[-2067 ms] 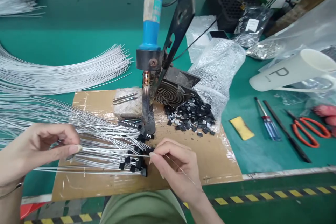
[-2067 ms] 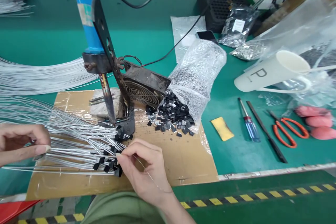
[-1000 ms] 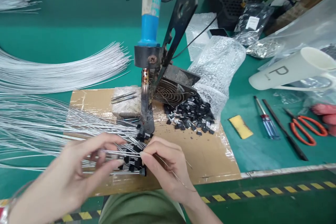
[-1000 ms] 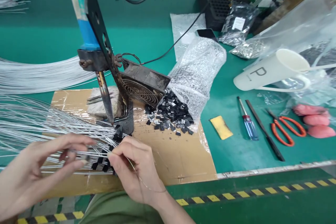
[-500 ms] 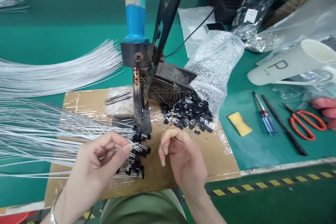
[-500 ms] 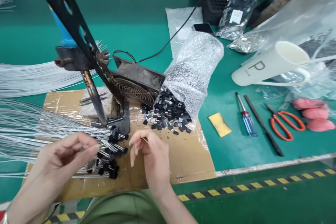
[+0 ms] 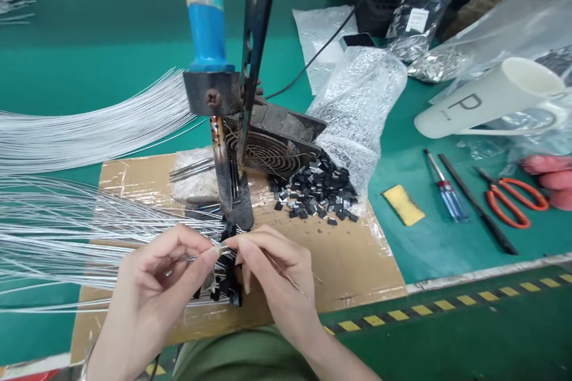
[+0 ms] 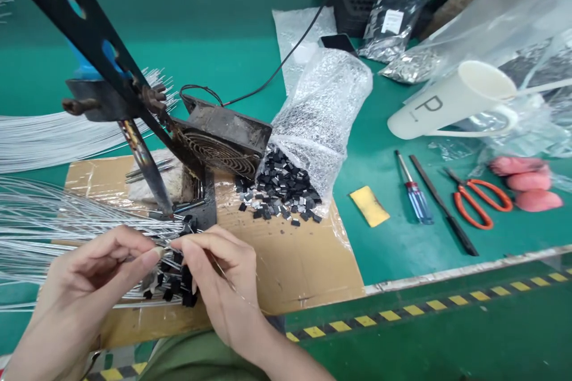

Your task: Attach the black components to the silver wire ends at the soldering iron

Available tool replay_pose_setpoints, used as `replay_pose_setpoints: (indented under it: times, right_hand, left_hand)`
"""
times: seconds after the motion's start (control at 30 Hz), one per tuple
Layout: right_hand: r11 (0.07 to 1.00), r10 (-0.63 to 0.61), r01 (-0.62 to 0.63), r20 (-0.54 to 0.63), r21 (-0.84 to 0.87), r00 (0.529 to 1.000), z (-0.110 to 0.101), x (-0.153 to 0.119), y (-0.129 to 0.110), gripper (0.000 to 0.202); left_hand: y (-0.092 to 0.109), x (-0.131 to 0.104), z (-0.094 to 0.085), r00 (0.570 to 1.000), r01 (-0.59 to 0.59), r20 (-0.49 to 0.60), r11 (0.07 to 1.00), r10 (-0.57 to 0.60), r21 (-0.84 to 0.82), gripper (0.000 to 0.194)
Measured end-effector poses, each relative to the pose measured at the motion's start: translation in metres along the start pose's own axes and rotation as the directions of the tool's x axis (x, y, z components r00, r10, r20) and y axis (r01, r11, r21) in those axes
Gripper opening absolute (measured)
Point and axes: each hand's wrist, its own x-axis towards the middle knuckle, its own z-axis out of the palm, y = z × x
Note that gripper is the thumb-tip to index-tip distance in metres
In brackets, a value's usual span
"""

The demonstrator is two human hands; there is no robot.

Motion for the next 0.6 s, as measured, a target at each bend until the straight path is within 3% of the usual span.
replay_pose_setpoints:
  times: [0.2,0.4,0.6]
  right_hand:
    - [0.99,0.035,-0.039,0.032,0.135,0.999,0.0037,0.0025,0.0004,0.013]
    - [0.96,0.084,-0.087,0.024,0.265,0.996,0.0062,0.0041,0.0033,0.007]
    - [0.951,0.11,-0.115,0.034,0.287,0.993,0.0043,0.0021,0.0046,0.007]
  left_hand:
    - [0.0034,-0.0038,0.0057,0.998,0.027,-0.061,1.0,-0.027,0.0,0.026]
    - [-0.0029,-0.0042,0.0029,0.997,-0.071,-0.032,0.992,0.074,0.104,0.022]
    - [-0.0002,-0.0024,0.0084,0.988,-0.14,-0.05,0.986,0.145,0.092,0.015]
